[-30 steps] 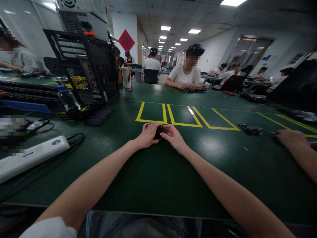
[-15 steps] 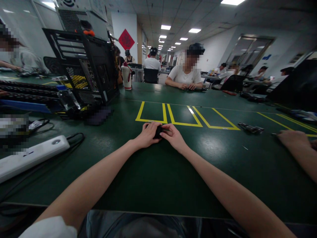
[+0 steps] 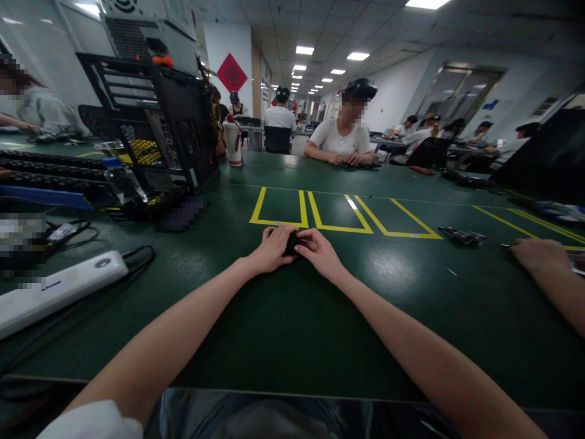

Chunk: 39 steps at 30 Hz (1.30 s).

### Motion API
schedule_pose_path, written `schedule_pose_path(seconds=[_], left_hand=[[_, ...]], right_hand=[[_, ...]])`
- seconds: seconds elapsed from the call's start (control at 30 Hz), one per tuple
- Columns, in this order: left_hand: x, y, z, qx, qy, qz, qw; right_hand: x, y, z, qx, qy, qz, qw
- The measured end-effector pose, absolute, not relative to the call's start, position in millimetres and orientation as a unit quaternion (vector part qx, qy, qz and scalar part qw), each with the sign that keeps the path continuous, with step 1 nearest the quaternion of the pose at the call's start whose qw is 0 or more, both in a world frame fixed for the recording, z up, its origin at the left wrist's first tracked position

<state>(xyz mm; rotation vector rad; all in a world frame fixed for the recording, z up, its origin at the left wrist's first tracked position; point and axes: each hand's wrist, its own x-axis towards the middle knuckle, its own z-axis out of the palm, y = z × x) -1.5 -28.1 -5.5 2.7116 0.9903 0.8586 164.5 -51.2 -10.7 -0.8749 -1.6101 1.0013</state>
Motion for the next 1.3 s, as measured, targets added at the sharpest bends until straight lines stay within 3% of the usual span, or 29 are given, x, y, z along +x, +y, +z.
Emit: schedule_pose_path(seconds=[0.3,0.67,1.1,1.3], left_hand=[[-4.2,-30.3,-3.2,0.901,0.326,0.277,0.068],[-5.5,-31.7,-1.0,0.902,0.326,0.274,0.075],[-5.8,-34.1,2.1,0.904,0.321,0.272,0.08],[-7.0,-28.4,0.8,0.897,0.341,0.262,0.101]], right_hand=[[165.1,-53.1,-12.2,-0.335,-0.666,0.456,0.486],[161.0,-54.8,-12.0,-0.373,-0.687,0.399,0.478],[157.3,-70.8,-2.2,-0.412,-0.786,0.169,0.429],[164.3,-62.2,-9.3,-0.478,-0.786,0.136,0.366]])
